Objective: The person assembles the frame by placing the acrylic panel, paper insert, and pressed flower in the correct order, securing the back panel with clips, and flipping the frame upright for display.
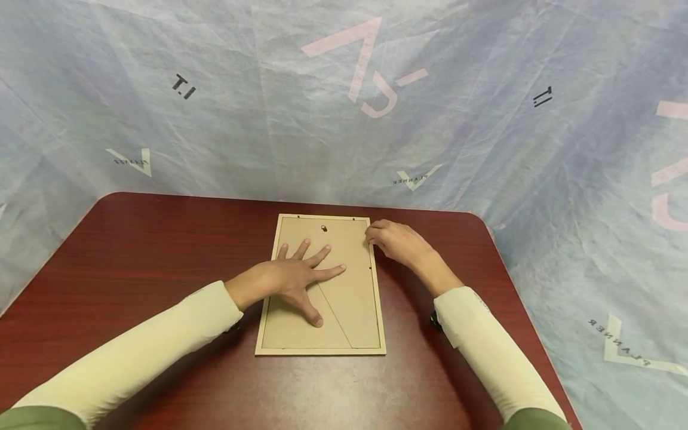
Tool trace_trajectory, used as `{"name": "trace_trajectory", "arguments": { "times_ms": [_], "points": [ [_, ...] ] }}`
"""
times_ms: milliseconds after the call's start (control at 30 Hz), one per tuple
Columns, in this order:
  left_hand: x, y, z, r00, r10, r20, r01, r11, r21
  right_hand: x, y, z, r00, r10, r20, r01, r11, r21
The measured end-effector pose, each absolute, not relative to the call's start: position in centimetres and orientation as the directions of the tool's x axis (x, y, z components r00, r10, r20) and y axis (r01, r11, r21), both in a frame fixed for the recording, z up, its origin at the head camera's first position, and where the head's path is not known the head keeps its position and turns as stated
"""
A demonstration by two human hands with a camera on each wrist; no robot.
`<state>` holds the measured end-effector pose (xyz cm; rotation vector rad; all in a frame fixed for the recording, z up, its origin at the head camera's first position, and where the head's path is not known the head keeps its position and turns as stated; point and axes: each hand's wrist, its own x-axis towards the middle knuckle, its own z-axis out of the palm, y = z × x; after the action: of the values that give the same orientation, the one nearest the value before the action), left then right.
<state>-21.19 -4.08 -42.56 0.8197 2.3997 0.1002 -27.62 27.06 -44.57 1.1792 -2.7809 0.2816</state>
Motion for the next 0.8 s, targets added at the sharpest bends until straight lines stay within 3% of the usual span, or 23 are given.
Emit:
{"name": "trace_trajectory", "arguments": {
  "times_ms": [233,467,800],
  "points": [
    [-21.1,-3.8,-42.3,-0.637,0.562,-0.528,0.533,0.815,0.225,-28.2,26.9,-44.2,-0.628,-0.765,0.144,-0.772,0.636,0.008],
    [-21.0,-3.7,-42.1,-0.635,0.552,-0.54,0.535,0.819,0.208,-28.5,26.3,-43.8,-0.523,-0.845,0.11,-0.832,0.535,0.15],
    [-21.0,-3.6,-42.0,-0.637,0.553,-0.537,0.536,0.818,0.206,-28.7,24.6,-42.7,-0.568,-0.823,0.009,-0.798,0.554,0.237]
  ]
}}
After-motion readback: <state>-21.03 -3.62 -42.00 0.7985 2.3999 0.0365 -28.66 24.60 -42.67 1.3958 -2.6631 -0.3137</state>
